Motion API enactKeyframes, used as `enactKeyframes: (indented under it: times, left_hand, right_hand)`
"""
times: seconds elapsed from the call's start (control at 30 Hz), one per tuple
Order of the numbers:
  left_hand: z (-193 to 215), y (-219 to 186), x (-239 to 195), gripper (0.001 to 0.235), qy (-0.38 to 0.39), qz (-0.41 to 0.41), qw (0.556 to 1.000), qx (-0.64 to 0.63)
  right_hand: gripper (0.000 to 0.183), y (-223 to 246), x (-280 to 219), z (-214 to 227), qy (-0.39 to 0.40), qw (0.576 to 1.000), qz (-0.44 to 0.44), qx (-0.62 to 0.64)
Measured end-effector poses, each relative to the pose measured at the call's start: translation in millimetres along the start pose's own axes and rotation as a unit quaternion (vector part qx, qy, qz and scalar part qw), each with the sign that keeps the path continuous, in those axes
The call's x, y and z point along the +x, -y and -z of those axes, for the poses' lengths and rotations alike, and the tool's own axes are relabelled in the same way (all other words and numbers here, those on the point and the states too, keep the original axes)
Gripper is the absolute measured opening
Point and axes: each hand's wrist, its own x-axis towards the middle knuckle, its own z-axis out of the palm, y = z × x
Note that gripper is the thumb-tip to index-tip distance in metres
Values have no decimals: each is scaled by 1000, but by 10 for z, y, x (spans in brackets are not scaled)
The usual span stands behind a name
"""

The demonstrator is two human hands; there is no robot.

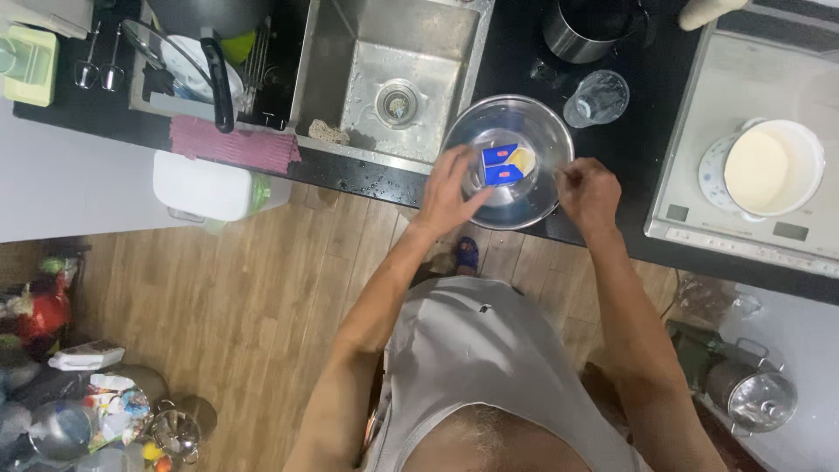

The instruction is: The person writes notes in a notebook, retrieves a small blue carton from a freezer, and places it in a metal bowl filled with water from the sink. They open the carton and place it back in the water bath, then turn on an induction cooktop where a pot of liquid is already sitting.

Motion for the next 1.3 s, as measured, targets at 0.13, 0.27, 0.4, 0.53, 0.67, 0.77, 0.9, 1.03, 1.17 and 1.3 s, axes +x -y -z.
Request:
enactKeyframes:
  times: [0.13, 0.27, 0.4, 0.53, 0.67, 0.77, 0.9, 1.03, 1.17, 1.3]
  left_hand:
    - [-15, 148, -287, 14, -51, 45, 998, 4]
    - [124, 145, -431, 23, -59, 48, 997, 19]
    - [301, 79, -497, 32, -85, 54, 995, 4]
    - [419, 65, -603, 42, -94, 65, 993, -19]
    - [471, 160, -756, 42, -67, 96, 993, -29]
    - [498, 265, -871, 41, -73, 107, 991, -45]
    - [577, 416, -1014, 38, -73, 122, 988, -53]
    - [695, 590, -1138, 35, -58, 158, 983, -69]
    - [844, 805, -1218, 33, -44, 196, 975, -96]
    - [1053, 1025, -1226, 35, -57, 184, 977, -91]
  right_hand:
    - [7, -29, -84, -16, -9, 1000, 9, 6]
    - [11, 30, -187, -40, -29, 996, 38, 73]
    - [15, 149, -249, -17, 22, 986, -84, 139]
    - [21, 357, -394, 55, 42, 989, -121, 76]
    - [25, 580, -540, 3, 69, 982, -150, 93]
    - [21, 657, -657, -107, 49, 968, -116, 217]
    - [16, 752, -719, -363, 36, 931, -161, 325]
    - [23, 933, -747, -475, 101, 950, -247, 162]
    - [19, 1162, -681, -722, 78, 927, -201, 306]
    - [22, 1416, -610, -829, 74, 939, -142, 305]
